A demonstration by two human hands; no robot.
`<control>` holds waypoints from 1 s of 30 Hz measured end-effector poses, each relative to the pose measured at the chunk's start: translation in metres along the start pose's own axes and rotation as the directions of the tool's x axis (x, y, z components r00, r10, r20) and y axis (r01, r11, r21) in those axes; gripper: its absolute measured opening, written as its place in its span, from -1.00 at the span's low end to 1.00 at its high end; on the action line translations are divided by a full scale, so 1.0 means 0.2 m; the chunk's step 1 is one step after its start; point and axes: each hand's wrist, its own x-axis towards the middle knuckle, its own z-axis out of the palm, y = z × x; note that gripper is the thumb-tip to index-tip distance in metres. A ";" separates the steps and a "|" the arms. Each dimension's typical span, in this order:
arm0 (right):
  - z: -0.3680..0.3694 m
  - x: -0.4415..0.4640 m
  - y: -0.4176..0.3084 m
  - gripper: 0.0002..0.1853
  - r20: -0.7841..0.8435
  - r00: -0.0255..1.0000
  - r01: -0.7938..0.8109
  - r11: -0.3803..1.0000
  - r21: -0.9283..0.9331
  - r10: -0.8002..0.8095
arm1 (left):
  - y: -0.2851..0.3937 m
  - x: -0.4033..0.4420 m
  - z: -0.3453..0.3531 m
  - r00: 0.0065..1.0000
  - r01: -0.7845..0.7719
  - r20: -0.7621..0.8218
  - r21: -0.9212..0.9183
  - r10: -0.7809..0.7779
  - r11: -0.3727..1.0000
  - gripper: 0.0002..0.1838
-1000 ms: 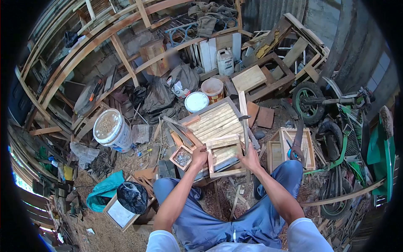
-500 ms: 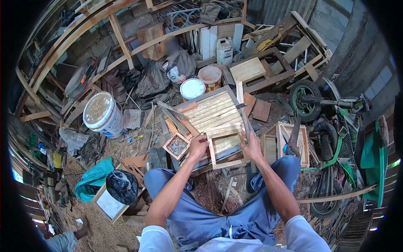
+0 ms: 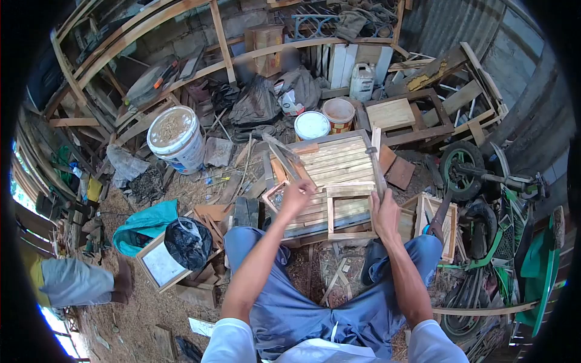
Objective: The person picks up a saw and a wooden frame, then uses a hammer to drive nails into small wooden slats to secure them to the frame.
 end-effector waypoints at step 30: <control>0.33 -0.03 -0.36 -0.65 0.521 0.845 -0.178 0.857 0.484 -0.119 | -0.13 0.01 -0.37 0.960 -0.280 0.204 0.768 0.194 0.576 -0.79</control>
